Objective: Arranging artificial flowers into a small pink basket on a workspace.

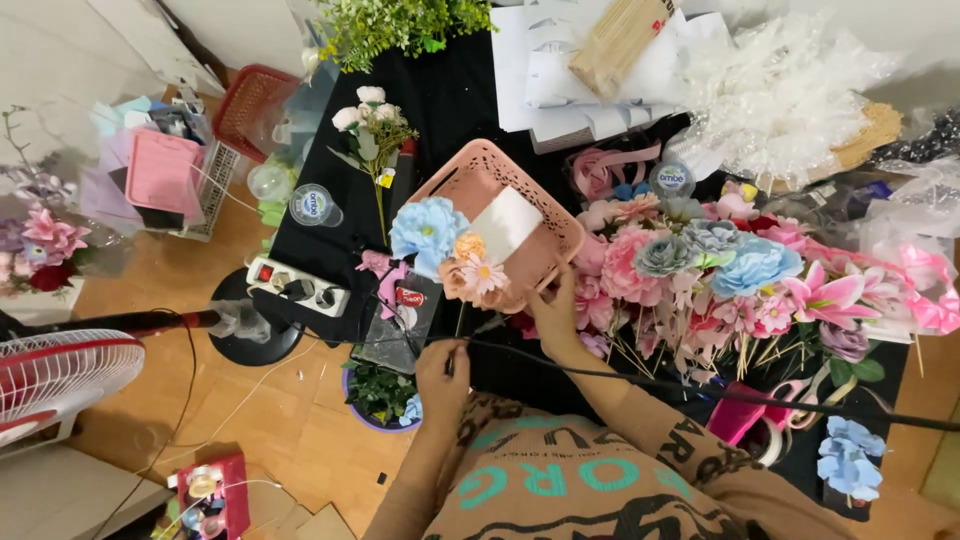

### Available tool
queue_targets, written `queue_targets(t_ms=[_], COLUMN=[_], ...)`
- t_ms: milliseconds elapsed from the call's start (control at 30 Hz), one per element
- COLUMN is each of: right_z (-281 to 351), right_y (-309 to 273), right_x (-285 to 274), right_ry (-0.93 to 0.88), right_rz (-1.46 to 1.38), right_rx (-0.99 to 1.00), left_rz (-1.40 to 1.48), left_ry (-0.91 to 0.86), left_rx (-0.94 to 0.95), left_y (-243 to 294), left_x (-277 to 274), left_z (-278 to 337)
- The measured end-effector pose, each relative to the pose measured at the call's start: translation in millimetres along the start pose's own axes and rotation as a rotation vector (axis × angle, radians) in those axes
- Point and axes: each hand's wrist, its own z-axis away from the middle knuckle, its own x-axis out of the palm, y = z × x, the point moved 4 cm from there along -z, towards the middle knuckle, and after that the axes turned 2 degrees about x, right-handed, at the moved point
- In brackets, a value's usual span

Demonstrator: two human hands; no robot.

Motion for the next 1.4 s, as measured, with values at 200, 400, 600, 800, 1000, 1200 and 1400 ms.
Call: queue_targets(t_ms=[200, 400, 600, 800, 1000, 1200, 1400], right_z=[-1, 17, 22, 38, 44, 38, 44], right_y=[15, 1, -57, -38, 68, 99, 81], right_x=[13, 18, -36, -96, -99, -84, -86], right_ry=[0.071, -0.08, -0.265, -0.29, -0.471, -0.383, -0.348], right_rz=[-0.096, -0.059, 0.069, 0.416, 1.14, 1.361, 1.257], right_rx=[0.088, 0.216, 0.314, 0.253, -0.057, -0.077, -0.124], left_rz=[-0.372, -0.378, -0.176, 0.028, 0.067, 0.095, 0.122], left_ry=[-0.366, -0.405, -0.319, -0.242, -0.241, -0.259, -0.252], left_rx=[-0.244, -0.311, -0.427, -0.515, -0.447, -0.356, -0.354], left_y=[-3, -25, -64, -88, -123, -142, -153], left_x=[33, 52, 72, 87, 89, 93, 98], left_z=[-34, -36, -31, -40, -50, -59, -58])
